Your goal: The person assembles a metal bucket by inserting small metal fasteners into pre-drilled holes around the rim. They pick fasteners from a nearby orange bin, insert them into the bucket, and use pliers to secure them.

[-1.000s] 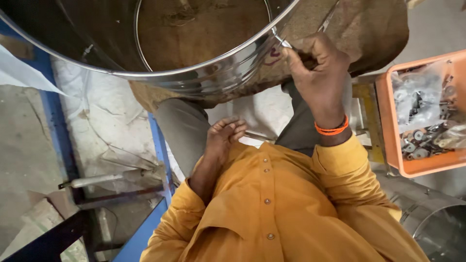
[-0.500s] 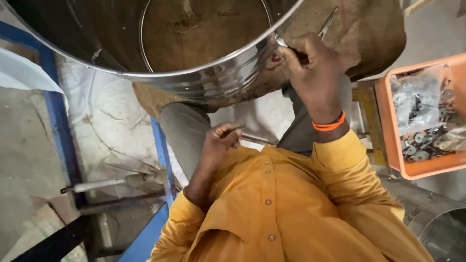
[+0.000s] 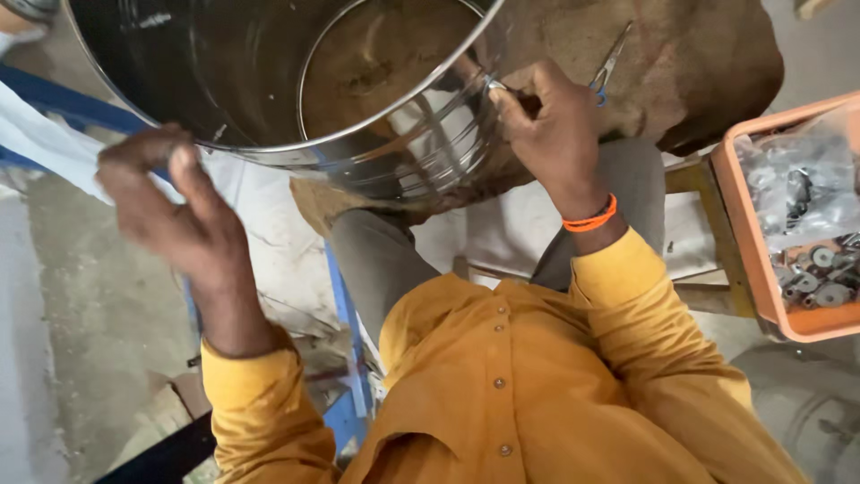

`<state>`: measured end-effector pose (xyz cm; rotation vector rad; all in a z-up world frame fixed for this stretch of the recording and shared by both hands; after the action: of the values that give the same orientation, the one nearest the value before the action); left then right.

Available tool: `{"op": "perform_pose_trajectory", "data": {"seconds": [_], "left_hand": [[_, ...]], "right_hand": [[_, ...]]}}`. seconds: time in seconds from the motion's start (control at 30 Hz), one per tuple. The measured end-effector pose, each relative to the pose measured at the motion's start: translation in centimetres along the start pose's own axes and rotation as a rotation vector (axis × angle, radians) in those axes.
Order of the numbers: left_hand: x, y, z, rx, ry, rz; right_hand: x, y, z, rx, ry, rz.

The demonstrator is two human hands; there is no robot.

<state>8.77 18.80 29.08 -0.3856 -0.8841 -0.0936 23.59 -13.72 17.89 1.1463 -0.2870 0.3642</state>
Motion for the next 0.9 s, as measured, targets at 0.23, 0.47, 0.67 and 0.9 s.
{"op": "perform_pose_trajectory", "data": {"seconds": [0.23, 0.47, 0.67, 0.9], "left_hand": [[2.6, -4.0, -4.7, 0.072, 0.031, -0.106], [4.4, -7.3, -6.4, 0.158, 0.189, -0.077], [10.6, -5.0, -12.9, -0.356, 0.539, -0.046], [12.1, -9.2, -29.2, -0.432, 0.840, -0.543]], "right_hand": [[2.0, -1.4, 1.0, -0.103, -0.045, 0.060], [4.6, -5.0, 1.7, 0.125, 0.037, 0.046], [4.7, -5.9, 1.1, 0.250, 0.079, -0.050], [4.4, -4.8, 2.3, 0.091, -0.024, 0.023]]}}
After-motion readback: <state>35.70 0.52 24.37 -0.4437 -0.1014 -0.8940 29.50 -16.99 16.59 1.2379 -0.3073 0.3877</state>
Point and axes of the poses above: each hand's wrist, its own x-axis towards the middle knuckle, its own z-axis out of the back of the hand, y = z × x, the point moved 9 cm from there along x, towards the middle knuckle, and after that the axes turned 2 degrees about y, right-handed, at the moved point
